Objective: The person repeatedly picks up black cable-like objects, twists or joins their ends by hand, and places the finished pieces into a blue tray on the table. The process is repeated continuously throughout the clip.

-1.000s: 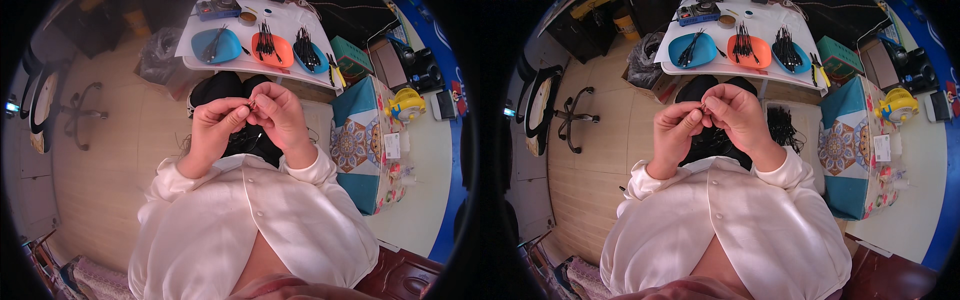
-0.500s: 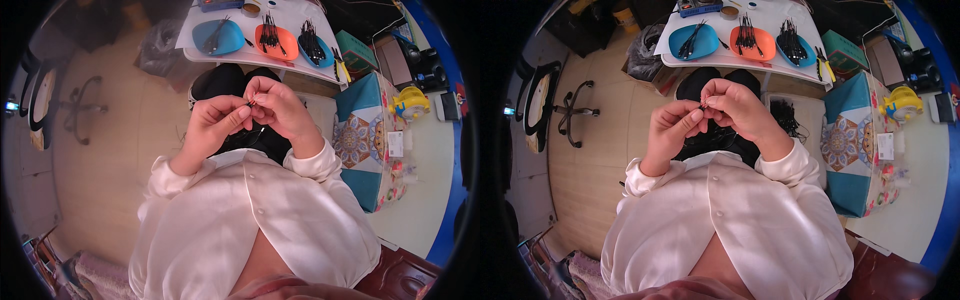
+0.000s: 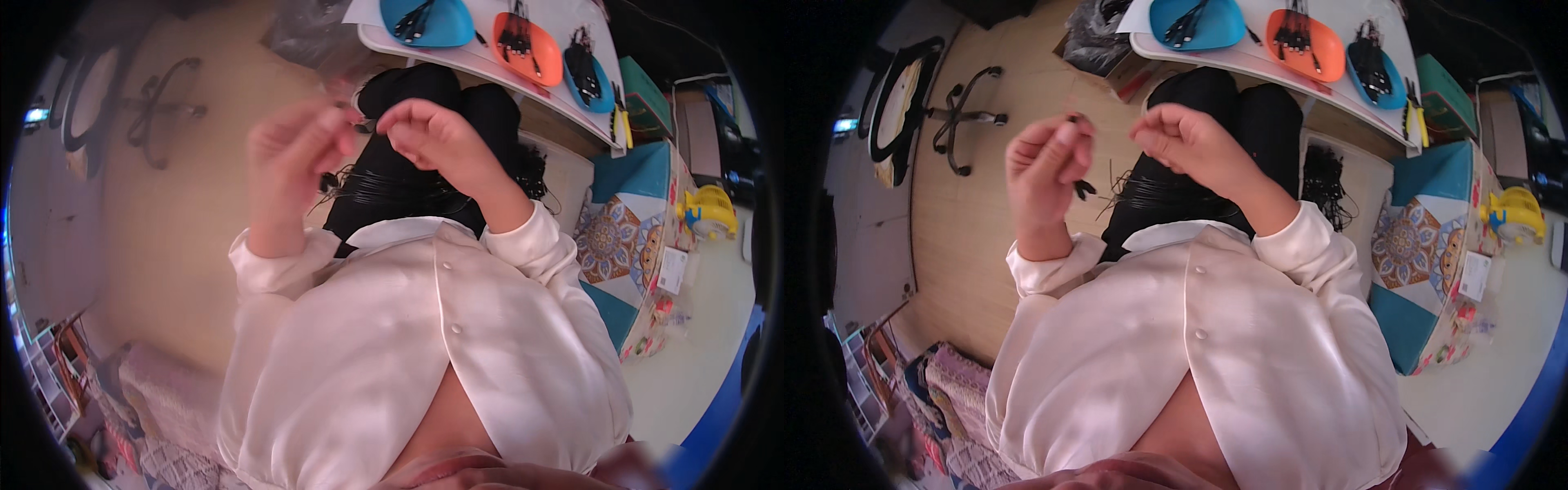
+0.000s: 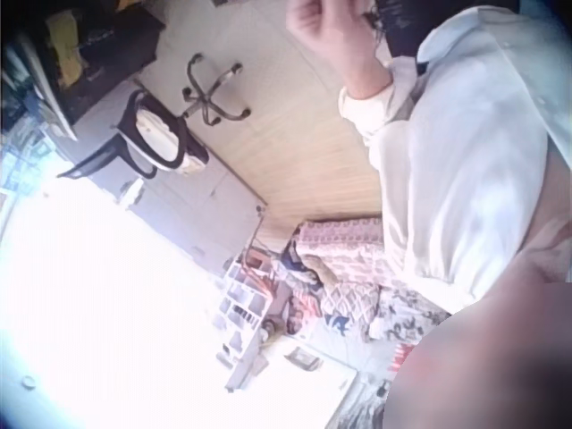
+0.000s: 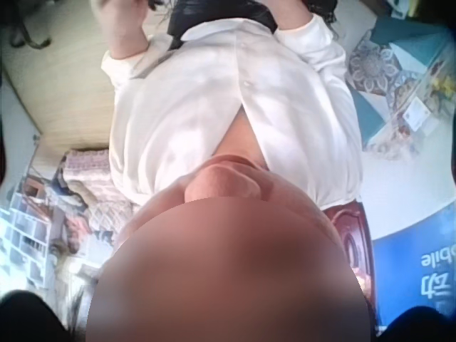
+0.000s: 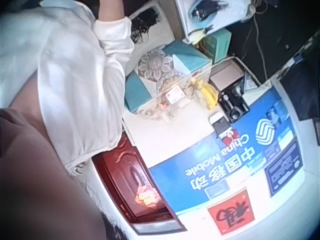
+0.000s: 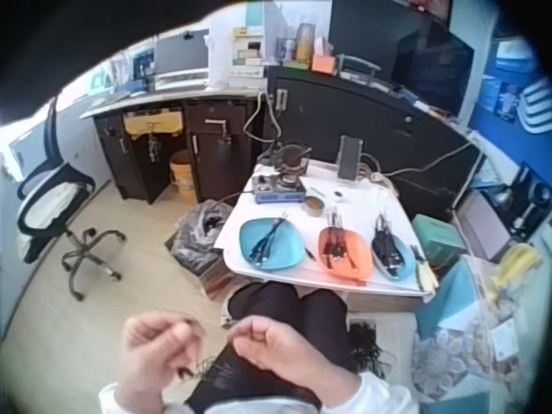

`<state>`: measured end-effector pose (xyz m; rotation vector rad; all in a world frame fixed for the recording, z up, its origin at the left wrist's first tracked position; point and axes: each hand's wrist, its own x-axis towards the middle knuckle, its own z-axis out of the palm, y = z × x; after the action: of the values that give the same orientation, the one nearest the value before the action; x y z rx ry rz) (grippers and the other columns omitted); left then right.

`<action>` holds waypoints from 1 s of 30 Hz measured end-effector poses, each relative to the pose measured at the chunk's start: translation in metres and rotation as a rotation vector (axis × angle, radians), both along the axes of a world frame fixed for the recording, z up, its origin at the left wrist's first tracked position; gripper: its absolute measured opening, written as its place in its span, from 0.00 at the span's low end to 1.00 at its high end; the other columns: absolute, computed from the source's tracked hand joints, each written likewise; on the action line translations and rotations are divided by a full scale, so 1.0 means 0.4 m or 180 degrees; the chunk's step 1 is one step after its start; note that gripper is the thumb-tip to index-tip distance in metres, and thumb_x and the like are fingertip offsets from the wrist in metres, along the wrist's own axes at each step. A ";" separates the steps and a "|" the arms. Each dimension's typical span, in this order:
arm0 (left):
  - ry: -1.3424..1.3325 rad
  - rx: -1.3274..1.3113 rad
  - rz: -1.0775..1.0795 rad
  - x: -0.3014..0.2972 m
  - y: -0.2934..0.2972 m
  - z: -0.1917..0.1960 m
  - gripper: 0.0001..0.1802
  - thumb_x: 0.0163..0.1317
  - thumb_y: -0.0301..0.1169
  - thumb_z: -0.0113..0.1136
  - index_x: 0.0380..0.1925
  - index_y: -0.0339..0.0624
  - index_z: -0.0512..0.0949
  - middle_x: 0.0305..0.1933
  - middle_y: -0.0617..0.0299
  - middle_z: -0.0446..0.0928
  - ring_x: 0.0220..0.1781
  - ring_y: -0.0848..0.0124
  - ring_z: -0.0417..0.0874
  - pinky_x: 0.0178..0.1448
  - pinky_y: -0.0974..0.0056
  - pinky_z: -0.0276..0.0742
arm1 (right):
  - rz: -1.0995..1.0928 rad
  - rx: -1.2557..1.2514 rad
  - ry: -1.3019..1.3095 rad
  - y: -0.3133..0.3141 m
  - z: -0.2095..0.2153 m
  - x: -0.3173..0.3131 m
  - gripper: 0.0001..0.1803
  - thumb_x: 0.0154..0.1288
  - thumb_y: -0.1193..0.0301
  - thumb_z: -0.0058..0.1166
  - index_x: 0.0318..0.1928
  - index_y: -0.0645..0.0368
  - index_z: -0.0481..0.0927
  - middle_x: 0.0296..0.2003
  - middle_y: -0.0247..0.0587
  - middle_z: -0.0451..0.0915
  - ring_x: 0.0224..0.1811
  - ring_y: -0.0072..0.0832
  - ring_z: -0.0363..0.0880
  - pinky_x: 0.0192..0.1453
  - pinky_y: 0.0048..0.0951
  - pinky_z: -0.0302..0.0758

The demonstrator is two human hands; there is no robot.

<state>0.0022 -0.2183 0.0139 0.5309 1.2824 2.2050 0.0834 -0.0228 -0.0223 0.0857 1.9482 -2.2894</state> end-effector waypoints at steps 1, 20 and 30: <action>-0.0087 0.0022 0.0217 -0.020 -0.035 -0.006 0.09 0.67 0.27 0.55 0.40 0.31 0.79 0.29 0.60 0.78 0.23 0.81 0.67 0.25 0.76 0.59 | 0.0052 0.0968 0.0138 -0.012 -0.031 -0.011 0.10 0.66 0.65 0.54 0.40 0.59 0.78 0.32 0.29 0.75 0.30 0.20 0.73 0.29 0.23 0.69; -0.1630 0.0254 0.0354 0.061 -0.005 -0.140 0.11 0.73 0.30 0.46 0.40 0.31 0.74 0.53 0.45 0.77 0.52 0.49 0.82 0.54 0.52 0.84 | 0.0574 0.3025 0.1488 -0.036 0.059 0.191 0.06 0.56 0.72 0.58 0.31 0.57 0.74 0.31 0.39 0.69 0.27 0.37 0.77 0.30 0.36 0.76; 0.0033 0.0775 -0.0180 0.082 0.072 0.018 0.08 0.71 0.26 0.48 0.37 0.33 0.76 0.44 0.49 0.79 0.23 0.79 0.64 0.29 0.74 0.62 | 0.1062 0.3362 0.0599 0.059 0.025 0.231 0.11 0.57 0.69 0.63 0.39 0.59 0.79 0.35 0.41 0.76 0.33 0.36 0.79 0.37 0.31 0.76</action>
<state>0.0350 -0.1895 0.0209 0.6628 0.9963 2.3270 0.1757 0.0008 -0.0122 -0.3312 2.7642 -0.9171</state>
